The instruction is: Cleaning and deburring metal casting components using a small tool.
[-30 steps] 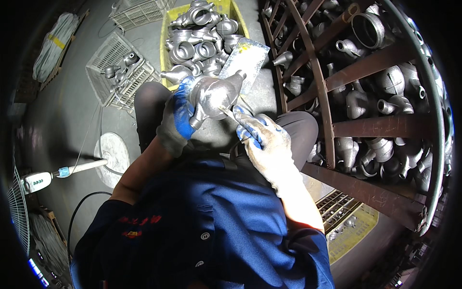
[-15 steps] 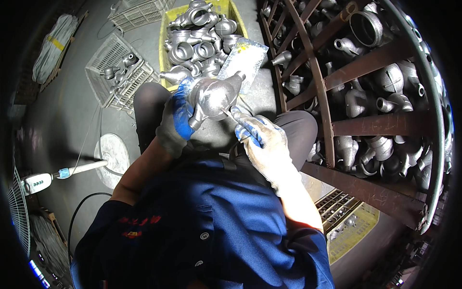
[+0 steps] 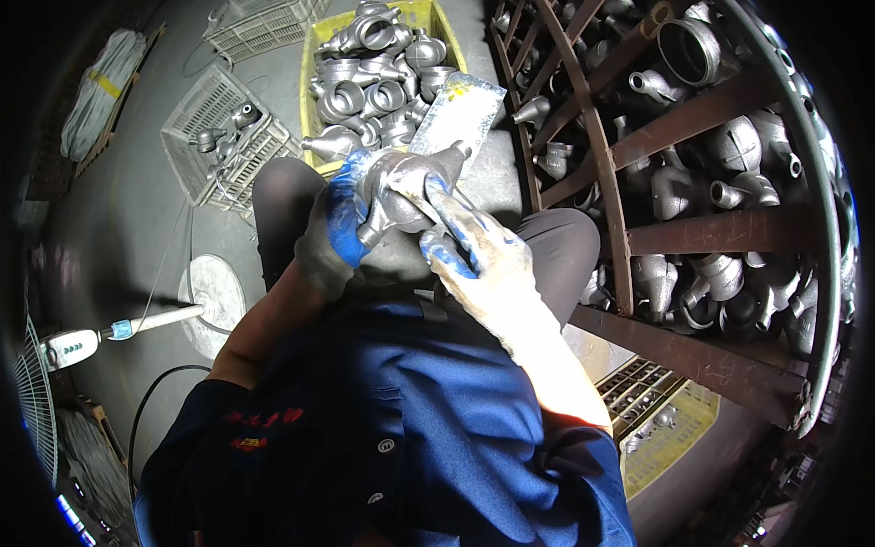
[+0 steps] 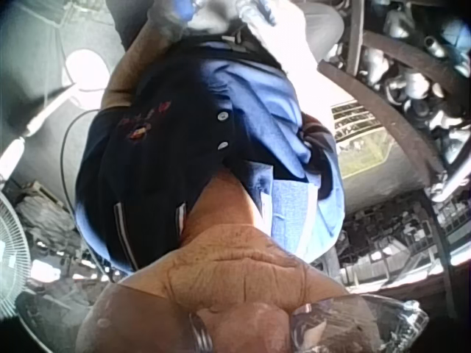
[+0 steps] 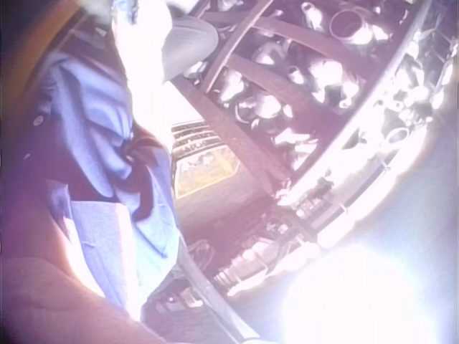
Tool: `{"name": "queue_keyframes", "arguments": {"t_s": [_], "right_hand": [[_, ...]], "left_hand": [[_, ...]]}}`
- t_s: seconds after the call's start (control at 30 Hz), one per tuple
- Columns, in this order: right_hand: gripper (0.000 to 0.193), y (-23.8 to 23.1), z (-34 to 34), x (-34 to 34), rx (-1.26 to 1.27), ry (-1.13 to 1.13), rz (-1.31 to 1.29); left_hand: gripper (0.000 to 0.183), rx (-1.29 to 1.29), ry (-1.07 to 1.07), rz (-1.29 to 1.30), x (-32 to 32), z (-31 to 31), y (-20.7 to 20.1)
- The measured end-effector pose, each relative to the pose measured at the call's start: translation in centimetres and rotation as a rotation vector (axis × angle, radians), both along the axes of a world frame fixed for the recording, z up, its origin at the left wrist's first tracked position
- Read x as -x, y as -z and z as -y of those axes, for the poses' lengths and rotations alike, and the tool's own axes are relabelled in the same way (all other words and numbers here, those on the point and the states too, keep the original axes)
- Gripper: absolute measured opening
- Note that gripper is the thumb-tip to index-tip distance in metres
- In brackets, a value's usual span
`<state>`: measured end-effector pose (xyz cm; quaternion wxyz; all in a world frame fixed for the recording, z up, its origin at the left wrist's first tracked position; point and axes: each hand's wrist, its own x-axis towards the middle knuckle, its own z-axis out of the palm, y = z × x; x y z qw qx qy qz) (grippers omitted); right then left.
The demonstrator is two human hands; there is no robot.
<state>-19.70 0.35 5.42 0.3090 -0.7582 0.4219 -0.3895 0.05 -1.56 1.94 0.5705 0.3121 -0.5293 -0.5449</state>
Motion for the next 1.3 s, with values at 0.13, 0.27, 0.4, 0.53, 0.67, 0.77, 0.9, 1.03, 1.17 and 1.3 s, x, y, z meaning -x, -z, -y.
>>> {"name": "queue_keyframes", "arguments": {"t_s": [0.13,0.27,0.4,0.53,0.67,0.77,0.9,1.03,1.17,1.3], "right_hand": [[0.042,0.6,0.3,-0.5,0.043,-0.001,-0.194],[0.038,0.4,0.9,-0.5,0.072,-0.029,-0.314],[0.040,0.0,1.2,0.3,0.143,-0.212,-0.452],[0.040,1.2,1.3,1.1,0.197,-0.247,-0.363],[0.040,0.5,1.0,0.8,0.007,-0.026,-0.238],[0.036,0.0,0.9,1.0,0.072,-0.217,-0.349],[0.024,0.7,1.7,1.9,-0.093,-0.395,0.067],[0.025,-0.2,2.8,2.0,-0.482,0.179,0.523],[0.037,1.7,4.4,2.2,-0.684,0.280,0.532],[0.037,3.1,4.1,2.8,-0.824,0.043,0.762]], "left_hand": [[0.043,-0.196,0.137,-0.346,0.5,0.1,0.5],[0.040,-0.185,0.257,-0.603,0.4,-0.2,0.2],[0.042,0.241,-0.083,0.538,-0.5,0.3,0.5],[0.044,-0.369,0.094,-0.486,0.2,-0.7,0.4],[0.047,-0.043,0.053,0.039,-0.1,-0.2,0.2],[0.044,0.070,0.006,0.085,0.3,-0.3,0.7],[0.040,0.229,-0.040,0.316,-0.1,0.0,0.5],[0.048,0.369,0.022,0.466,-1.8,1.5,1.7],[0.051,0.309,0.081,0.511,-1.3,1.5,1.5],[0.056,-0.582,0.074,-0.351,1.0,-0.5,0.9]]}}
